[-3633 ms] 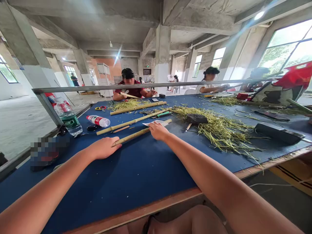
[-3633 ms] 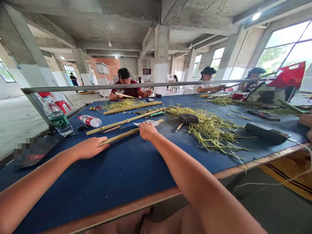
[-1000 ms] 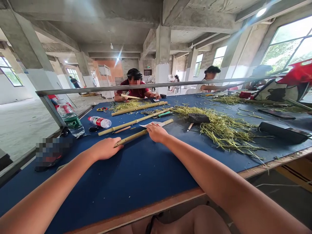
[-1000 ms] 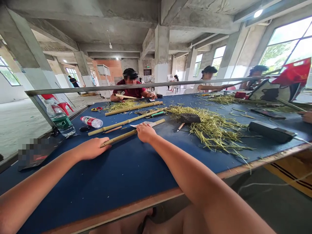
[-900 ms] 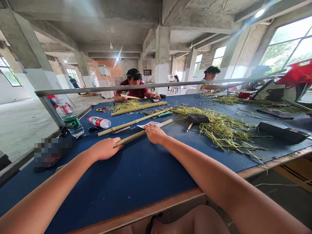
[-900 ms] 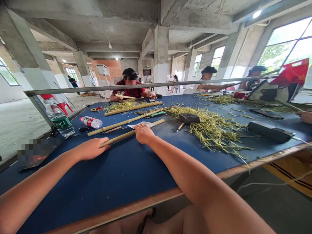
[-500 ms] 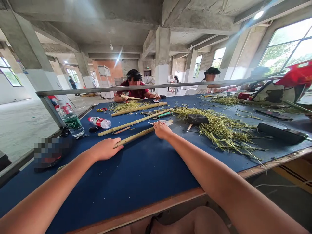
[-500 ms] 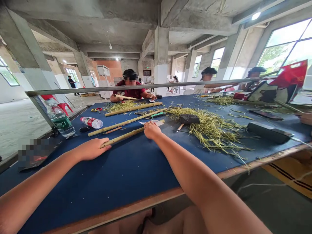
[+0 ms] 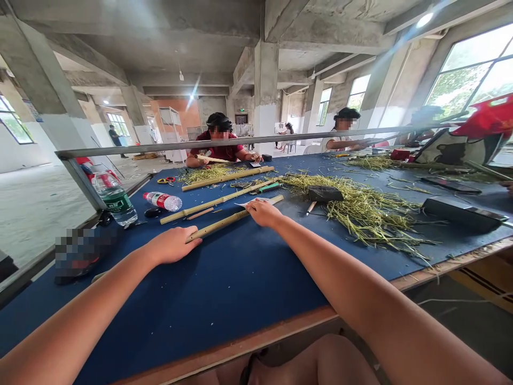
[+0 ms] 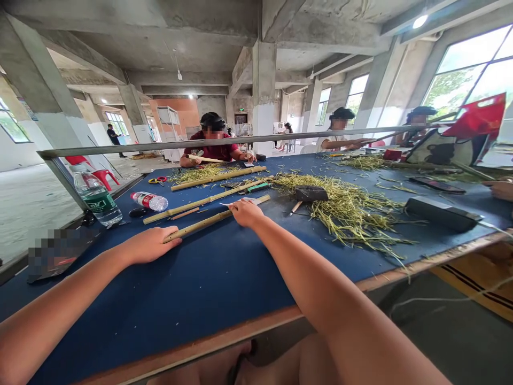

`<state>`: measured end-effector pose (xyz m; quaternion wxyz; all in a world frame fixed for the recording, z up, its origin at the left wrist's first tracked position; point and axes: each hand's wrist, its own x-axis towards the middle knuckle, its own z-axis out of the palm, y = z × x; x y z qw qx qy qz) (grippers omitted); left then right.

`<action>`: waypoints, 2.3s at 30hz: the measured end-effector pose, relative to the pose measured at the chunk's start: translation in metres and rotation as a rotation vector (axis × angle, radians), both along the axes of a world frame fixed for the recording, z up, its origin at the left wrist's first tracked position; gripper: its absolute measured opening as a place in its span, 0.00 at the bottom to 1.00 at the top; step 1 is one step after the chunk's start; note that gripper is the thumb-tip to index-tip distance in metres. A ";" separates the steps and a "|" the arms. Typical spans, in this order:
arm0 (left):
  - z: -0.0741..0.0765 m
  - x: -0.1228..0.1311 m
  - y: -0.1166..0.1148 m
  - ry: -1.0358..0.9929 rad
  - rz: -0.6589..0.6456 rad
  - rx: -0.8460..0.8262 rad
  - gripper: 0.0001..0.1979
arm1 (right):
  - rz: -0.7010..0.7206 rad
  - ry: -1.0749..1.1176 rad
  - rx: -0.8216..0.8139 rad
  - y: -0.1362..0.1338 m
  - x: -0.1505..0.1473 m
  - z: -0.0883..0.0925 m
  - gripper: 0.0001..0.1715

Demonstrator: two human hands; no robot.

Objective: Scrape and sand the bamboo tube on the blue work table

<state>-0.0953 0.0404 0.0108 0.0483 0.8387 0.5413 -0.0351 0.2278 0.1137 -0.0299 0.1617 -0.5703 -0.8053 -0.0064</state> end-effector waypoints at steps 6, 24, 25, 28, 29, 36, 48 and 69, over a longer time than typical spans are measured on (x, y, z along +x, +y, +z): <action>0.002 0.001 -0.001 0.007 0.007 -0.006 0.24 | 0.027 -0.034 0.020 -0.001 -0.001 -0.001 0.28; 0.002 -0.001 0.000 -0.034 0.007 -0.008 0.24 | 0.229 -0.054 0.094 0.000 -0.019 -0.008 0.25; 0.002 -0.001 0.000 -0.039 0.011 -0.010 0.24 | 0.141 -0.070 0.068 0.006 -0.005 -0.008 0.24; 0.003 -0.001 -0.001 -0.050 0.021 -0.010 0.25 | -0.137 -0.051 0.018 0.023 0.036 -0.009 0.26; 0.003 0.000 -0.001 -0.052 0.021 -0.011 0.25 | -0.200 -0.033 0.019 0.026 0.046 -0.009 0.26; 0.006 0.004 -0.005 -0.012 0.007 -0.014 0.23 | -0.091 -0.026 0.021 0.014 0.014 -0.011 0.26; 0.007 0.003 -0.006 -0.056 0.003 -0.019 0.23 | -0.019 -0.085 -0.021 0.014 0.026 -0.004 0.29; 0.004 0.000 -0.002 -0.050 0.004 -0.017 0.27 | 0.091 -0.004 -0.044 -0.001 -0.002 0.000 0.28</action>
